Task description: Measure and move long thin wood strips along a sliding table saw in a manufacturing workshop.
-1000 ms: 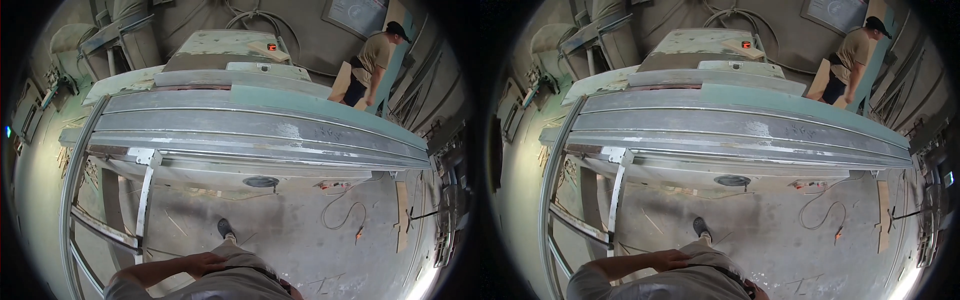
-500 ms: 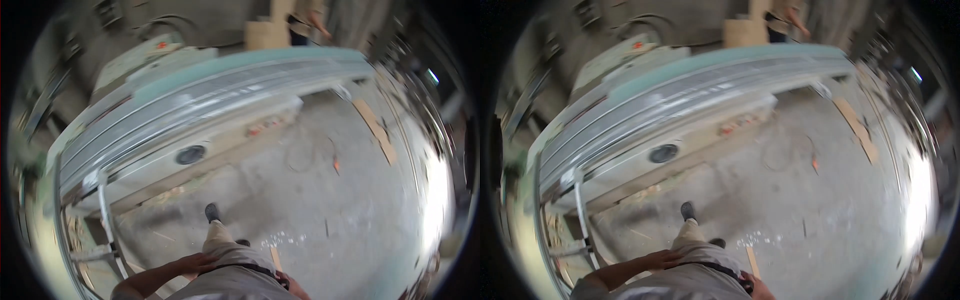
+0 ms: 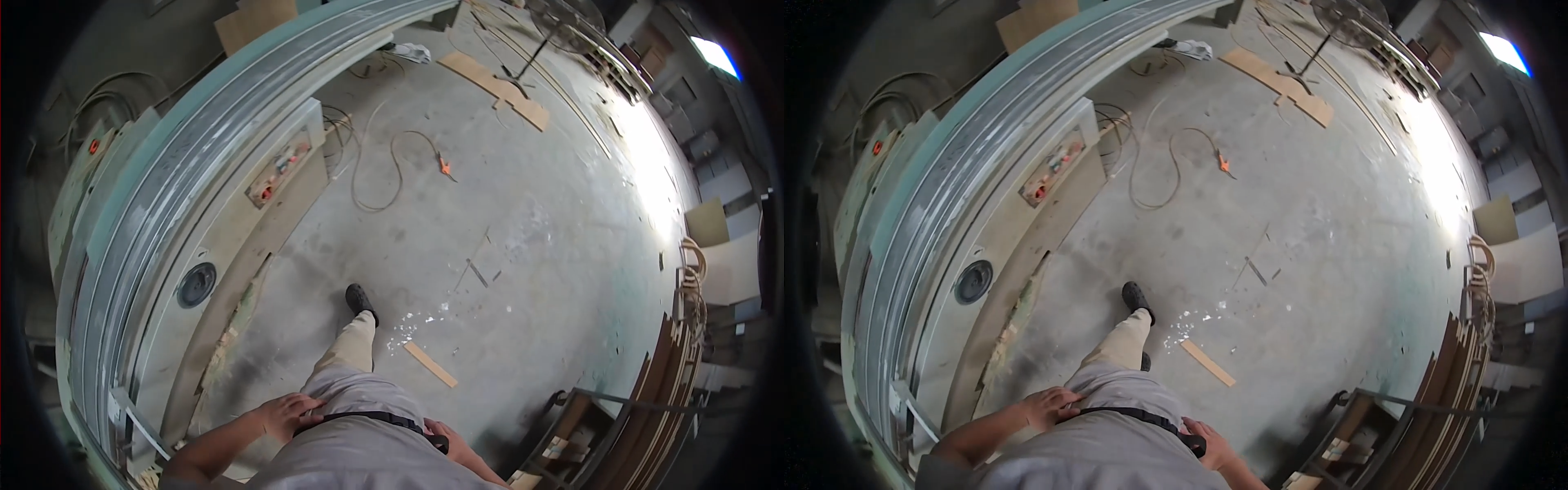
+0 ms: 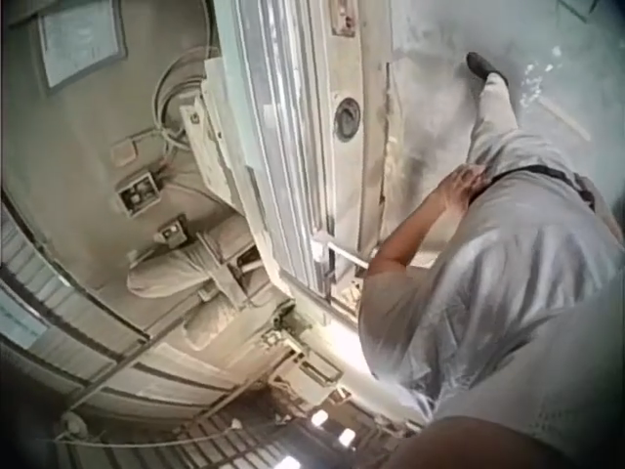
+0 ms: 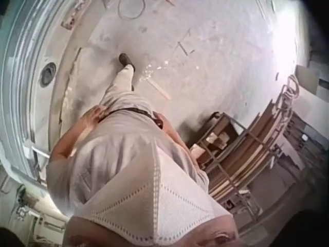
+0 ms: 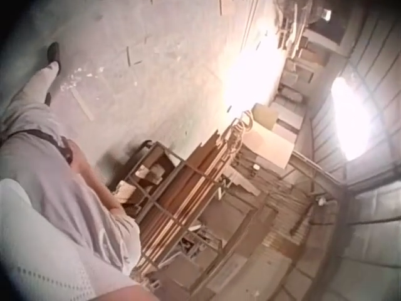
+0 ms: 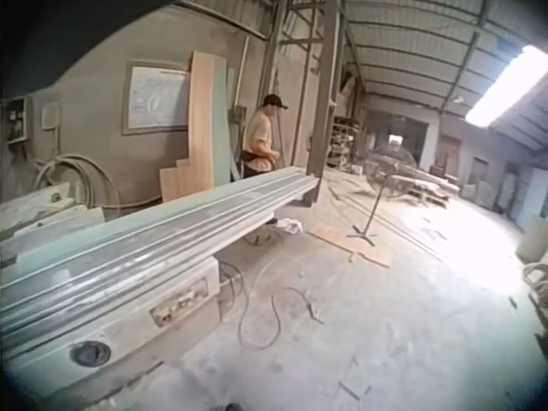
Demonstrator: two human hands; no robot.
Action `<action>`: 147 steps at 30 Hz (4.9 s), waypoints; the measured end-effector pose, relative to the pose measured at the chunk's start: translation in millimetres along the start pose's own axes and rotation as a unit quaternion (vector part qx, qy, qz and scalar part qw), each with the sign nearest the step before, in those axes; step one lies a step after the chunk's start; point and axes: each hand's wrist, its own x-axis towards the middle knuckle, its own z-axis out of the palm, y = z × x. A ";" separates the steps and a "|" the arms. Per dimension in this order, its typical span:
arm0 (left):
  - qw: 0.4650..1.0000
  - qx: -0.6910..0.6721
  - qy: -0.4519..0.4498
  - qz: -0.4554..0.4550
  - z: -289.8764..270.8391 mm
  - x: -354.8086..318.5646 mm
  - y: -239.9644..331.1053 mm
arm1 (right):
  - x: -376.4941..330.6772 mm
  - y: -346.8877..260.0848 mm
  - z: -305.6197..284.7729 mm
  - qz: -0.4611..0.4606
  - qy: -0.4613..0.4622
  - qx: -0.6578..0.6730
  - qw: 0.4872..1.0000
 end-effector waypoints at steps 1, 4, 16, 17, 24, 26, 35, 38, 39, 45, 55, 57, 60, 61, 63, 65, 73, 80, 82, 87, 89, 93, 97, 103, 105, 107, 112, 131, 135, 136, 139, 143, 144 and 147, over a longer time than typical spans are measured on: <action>1.000 -0.004 -0.006 0.006 -1.9 8.6 -11.8 | 0.6 -0.9 -2.0 0.026 0.009 0.025 0.999; 0.995 -0.022 0.002 0.093 -21.8 49.6 -39.0 | 6.9 16.9 0.3 0.083 0.042 0.102 0.990; 0.995 -0.047 0.017 0.090 -89.2 121.9 -132.5 | 126.9 -31.8 -119.8 0.117 0.001 0.115 0.986; 0.996 -0.048 0.015 0.074 -95.6 126.3 -137.6 | 135.7 -33.6 -127.4 0.111 -0.009 0.127 0.986; 1.000 -0.006 -0.012 0.017 -108.6 146.3 -161.1 | 183.9 -59.5 -191.4 0.005 -0.041 -0.033 0.999; 0.996 -0.040 -0.064 -0.040 -115.0 157.6 -158.9 | 190.9 -66.8 -208.0 -0.012 -0.039 -0.042 0.998; 0.998 -0.017 0.061 -0.031 -82.2 186.1 -169.4 | 232.6 -30.1 -278.5 -0.090 -0.084 -0.109 0.986; 0.989 -0.025 0.141 -0.043 -93.9 228.4 -146.3 | 247.9 -31.9 -322.0 -0.131 -0.109 -0.114 0.979; 0.966 -0.145 0.070 -0.203 -94.4 246.1 -146.5 | 253.3 -30.7 -340.5 -0.127 -0.116 -0.121 0.978; 0.825 -0.386 0.089 -0.404 -60.4 310.2 -120.5 | 277.2 15.5 -422.8 -0.212 -0.160 -0.151 0.952; 0.753 -0.313 0.149 -0.559 9.8 371.2 -54.3 | 326.9 51.0 -514.8 -0.222 -0.336 -0.150 0.903; 0.701 -0.341 0.190 -0.597 29.4 381.8 -22.0 | 335.5 58.9 -516.9 -0.222 -0.370 -0.160 0.888; 0.647 -0.361 0.228 -0.632 49.8 396.1 18.4 | 348.3 73.0 -514.2 -0.255 -0.412 -0.181 0.856; 0.709 -0.339 0.277 -0.553 100.7 367.5 14.7 | 350.0 71.0 -511.3 -0.267 -0.411 -0.162 0.856; 0.876 -0.114 0.205 -0.421 131.7 351.7 19.7 | 358.2 64.9 -505.3 -0.261 -0.431 -0.169 0.847; 0.867 -0.107 0.292 -0.388 108.5 372.6 41.8 | 358.8 64.8 -497.3 -0.249 -0.455 -0.180 0.836; 0.831 0.009 0.369 -0.416 145.5 367.6 116.7 | 349.5 72.6 -441.6 -0.190 -0.512 -0.206 0.812; 0.771 0.111 0.458 -0.428 200.7 339.2 178.8 | 310.5 56.3 -377.2 -0.077 -0.563 -0.117 0.814; 0.766 0.103 0.444 -0.452 222.4 327.6 192.0 | 301.8 55.2 -356.4 -0.072 -0.568 -0.152 0.806; 0.737 0.080 0.468 -0.481 268.5 304.8 214.5 | 270.4 41.7 -320.0 -0.131 -0.588 -0.193 0.774; 0.739 0.084 0.472 -0.473 282.4 297.2 215.4 | 263.3 45.0 -312.6 -0.101 -0.596 -0.167 0.779; 0.743 0.121 0.487 -0.443 295.2 291.6 221.7 | 253.2 38.4 -305.6 -0.178 -0.587 -0.220 0.759; 0.723 0.123 0.519 -0.439 305.0 296.4 224.1 | 263.0 61.2 -310.2 -0.084 -0.613 -0.190 0.762; 0.718 0.093 0.526 -0.446 305.7 319.4 230.1 | 225.7 -53.1 -300.0 0.337 -0.475 0.073 0.810; 0.702 0.097 0.536 -0.458 301.7 331.6 233.8 | 243.1 -42.7 -287.6 0.325 -0.498 -0.020 0.804; 0.686 0.095 0.539 -0.479 294.0 344.9 241.6 | 266.9 -40.3 -282.0 0.309 -0.520 -0.117 0.788; 0.621 0.092 0.543 -0.558 292.3 408.2 262.7 | 319.3 -57.6 -273.6 0.195 -0.626 -0.225 0.721; 0.149 0.109 0.686 -0.704 435.4 546.4 311.6 | 160.8 -39.7 -36.5 -0.211 -0.850 -0.438 0.203; 0.031 0.088 0.729 -0.679 480.4 566.2 371.3 | 9.8 -17.1 32.3 -0.271 -0.802 -0.527 0.075; -0.022 0.031 0.767 -0.640 495.9 572.2 380.1 | -22.9 -7.6 48.5 -0.288 -0.803 -0.521 0.028; -0.123 -0.018 0.774 -0.621 523.0 579.3 394.3 | -106.7 6.9 85.1 -0.313 -0.812 -0.491 -0.049; -0.190 -0.149 0.806 -0.541 612.8 603.7 341.2 | -193.1 31.4 136.5 -0.345 -0.809 -0.450 -0.156; -0.191 -0.281 0.809 -0.480 633.3 600.5 339.7 | -210.0 39.9 149.6 -0.376 -0.792 -0.435 -0.206; -0.216 -0.273 0.819 -0.456 674.8 582.7 370.7 | -249.6 70.1 190.9 -0.378 -0.780 -0.446 -0.222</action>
